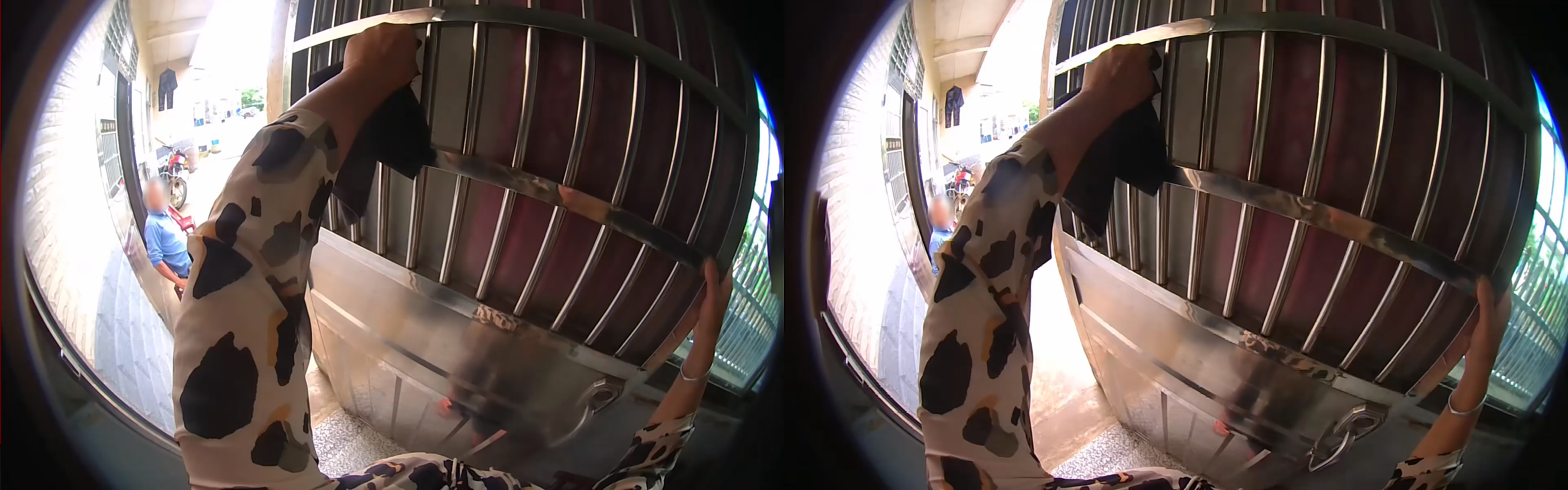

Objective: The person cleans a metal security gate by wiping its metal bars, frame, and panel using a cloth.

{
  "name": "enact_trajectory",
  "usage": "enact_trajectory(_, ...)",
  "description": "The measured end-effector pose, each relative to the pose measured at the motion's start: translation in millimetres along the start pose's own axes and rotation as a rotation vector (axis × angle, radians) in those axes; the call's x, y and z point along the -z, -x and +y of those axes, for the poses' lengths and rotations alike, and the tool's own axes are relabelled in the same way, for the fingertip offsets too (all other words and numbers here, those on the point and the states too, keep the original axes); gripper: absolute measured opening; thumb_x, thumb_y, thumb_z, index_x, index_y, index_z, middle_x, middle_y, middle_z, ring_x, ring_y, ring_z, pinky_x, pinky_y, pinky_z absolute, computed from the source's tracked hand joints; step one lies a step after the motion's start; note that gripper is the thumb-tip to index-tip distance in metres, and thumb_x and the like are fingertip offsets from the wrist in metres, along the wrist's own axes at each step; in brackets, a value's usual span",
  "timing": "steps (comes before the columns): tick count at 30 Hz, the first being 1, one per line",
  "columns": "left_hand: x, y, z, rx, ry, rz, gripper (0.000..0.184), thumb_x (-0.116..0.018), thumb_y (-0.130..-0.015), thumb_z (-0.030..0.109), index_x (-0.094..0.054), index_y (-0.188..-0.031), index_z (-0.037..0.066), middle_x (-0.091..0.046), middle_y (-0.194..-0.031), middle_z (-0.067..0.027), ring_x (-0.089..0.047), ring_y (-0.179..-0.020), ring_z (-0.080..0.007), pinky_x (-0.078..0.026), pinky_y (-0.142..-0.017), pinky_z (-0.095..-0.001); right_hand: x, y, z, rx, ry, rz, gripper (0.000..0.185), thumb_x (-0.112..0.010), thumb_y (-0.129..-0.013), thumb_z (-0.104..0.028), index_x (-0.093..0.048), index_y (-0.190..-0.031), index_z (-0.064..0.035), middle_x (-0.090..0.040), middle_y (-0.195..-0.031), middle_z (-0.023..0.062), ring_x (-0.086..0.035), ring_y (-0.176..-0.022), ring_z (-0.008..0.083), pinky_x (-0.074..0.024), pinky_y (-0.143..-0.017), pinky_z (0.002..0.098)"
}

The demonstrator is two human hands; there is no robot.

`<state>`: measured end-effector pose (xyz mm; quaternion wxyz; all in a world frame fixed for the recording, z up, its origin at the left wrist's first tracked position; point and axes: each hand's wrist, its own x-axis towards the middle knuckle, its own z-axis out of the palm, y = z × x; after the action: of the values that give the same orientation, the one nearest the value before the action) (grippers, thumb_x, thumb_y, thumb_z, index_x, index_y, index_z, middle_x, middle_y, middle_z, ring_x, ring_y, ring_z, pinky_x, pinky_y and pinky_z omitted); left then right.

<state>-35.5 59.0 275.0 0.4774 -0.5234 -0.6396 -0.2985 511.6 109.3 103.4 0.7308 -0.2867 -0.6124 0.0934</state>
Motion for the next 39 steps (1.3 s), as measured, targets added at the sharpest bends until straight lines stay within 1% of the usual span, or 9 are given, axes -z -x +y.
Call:
enact_trajectory(5, 1, 11, -21, 0.073, 0.228, -0.262, 0.033, -0.066, -0.072, 0.026, -0.067, -0.099, 0.008, -0.065, -0.09, -0.0179, -0.064, -0.086, -0.0309, -0.051, -0.077, -0.0384, -4, 3, -2, 0.032, 0.003, 0.036, 0.042, -0.057, -0.089, -0.019, -0.045, -0.125, -0.0003, -0.054, -0.11, 0.0054, -0.051, -0.101, 0.0128, -0.0381, -0.091, 0.0276)
enact_trajectory(7, 7, 30, -36, 0.191, 0.668, -0.321, 0.026, -0.064, -0.074, 0.025, -0.07, -0.097, 0.012, -0.067, -0.094, -0.0123, -0.063, -0.091, -0.0268, -0.051, -0.08, -0.0331, -2, 0, 3, 0.038, -0.029, -0.005, 0.042, -0.058, -0.089, -0.02, -0.045, -0.124, -0.0002, -0.054, -0.11, 0.0053, -0.052, -0.1, 0.0124, -0.0391, -0.089, 0.0275)
enact_trajectory(10, -8, 36, -46, 0.183, 0.751, -0.094, 0.03, -0.067, -0.072, 0.028, -0.069, -0.1, 0.018, -0.067, -0.095, -0.0124, -0.064, -0.091, -0.0261, -0.05, -0.082, -0.0341, 2, -2, 7, -0.007, -0.017, 0.0, 0.042, -0.059, -0.088, -0.021, -0.046, -0.123, -0.0004, -0.054, -0.109, 0.005, -0.053, -0.099, 0.0123, -0.0397, -0.088, 0.0272)
enact_trajectory(19, -29, 25, 21, 0.295, 0.595, 0.432, 0.031, -0.058, -0.076, 0.015, -0.066, -0.105, 0.015, -0.063, -0.099, -0.0133, -0.06, -0.095, -0.0322, -0.047, -0.084, -0.0388, 35, -27, 54, -0.031, 0.062, 0.007, 0.05, -0.059, -0.088, -0.025, -0.043, -0.126, 0.0024, -0.052, -0.117, 0.01, -0.05, -0.107, 0.0182, -0.0379, -0.093, 0.0301)
enact_trajectory(23, -23, 51, 5, 0.198, 0.575, 0.232, 0.033, -0.057, -0.076, 0.014, -0.065, -0.108, 0.016, -0.06, -0.105, -0.0126, -0.057, -0.1, -0.0312, -0.046, -0.086, -0.0382, 52, -34, 66, -0.023, 0.148, 0.028, 0.053, -0.058, -0.088, -0.03, -0.041, -0.129, 0.0006, -0.051, -0.121, 0.0103, -0.048, -0.113, 0.0195, -0.0346, -0.097, 0.0321)
enact_trajectory(25, 1, 84, -1, 0.103, 0.438, -0.272, 0.032, -0.054, -0.078, 0.012, -0.065, -0.108, 0.016, -0.058, -0.105, -0.0124, -0.056, -0.102, -0.0308, -0.044, -0.088, -0.0379, 47, -31, 59, -0.046, 0.188, 0.002, 0.051, -0.057, -0.088, -0.031, -0.044, -0.127, 0.0002, -0.052, -0.12, 0.0097, -0.047, -0.113, 0.019, -0.0327, -0.099, 0.0327)
enact_trajectory(35, -28, 153, -69, 0.267, 0.6, 0.094, 0.025, -0.059, -0.078, 0.017, -0.067, -0.101, 0.014, -0.061, -0.094, -0.0149, -0.059, -0.092, -0.0323, -0.047, -0.082, -0.0393, 73, -47, 58, 0.173, 0.305, -0.262, 0.042, -0.051, -0.092, -0.027, -0.048, -0.126, -0.0026, -0.048, -0.124, 0.0073, -0.043, -0.119, 0.017, -0.0308, -0.101, 0.0335)
enact_trajectory(37, -26, 133, -83, 0.236, 0.592, 0.265, 0.025, -0.063, -0.075, 0.017, -0.066, -0.1, 0.011, -0.061, -0.092, -0.017, -0.06, -0.087, -0.0342, -0.048, -0.08, -0.0394, 19, -23, 18, 0.335, 0.39, 0.006, 0.035, -0.051, -0.092, -0.032, -0.059, -0.11, -0.0029, -0.055, -0.11, 0.0084, -0.051, -0.106, 0.0144, -0.0359, -0.093, 0.03)
enact_trajectory(39, -17, 109, -86, 0.195, 0.538, 0.311, 0.026, -0.062, -0.077, 0.02, -0.066, -0.102, 0.015, -0.06, -0.093, -0.0157, -0.06, -0.089, -0.0333, -0.048, -0.078, -0.0399, 4, -24, 7, 0.0, 0.37, 0.08, 0.033, -0.054, -0.09, -0.037, -0.059, -0.087, -0.0053, -0.055, -0.084, 0.0032, -0.052, -0.081, 0.0128, -0.0381, -0.079, 0.0286)
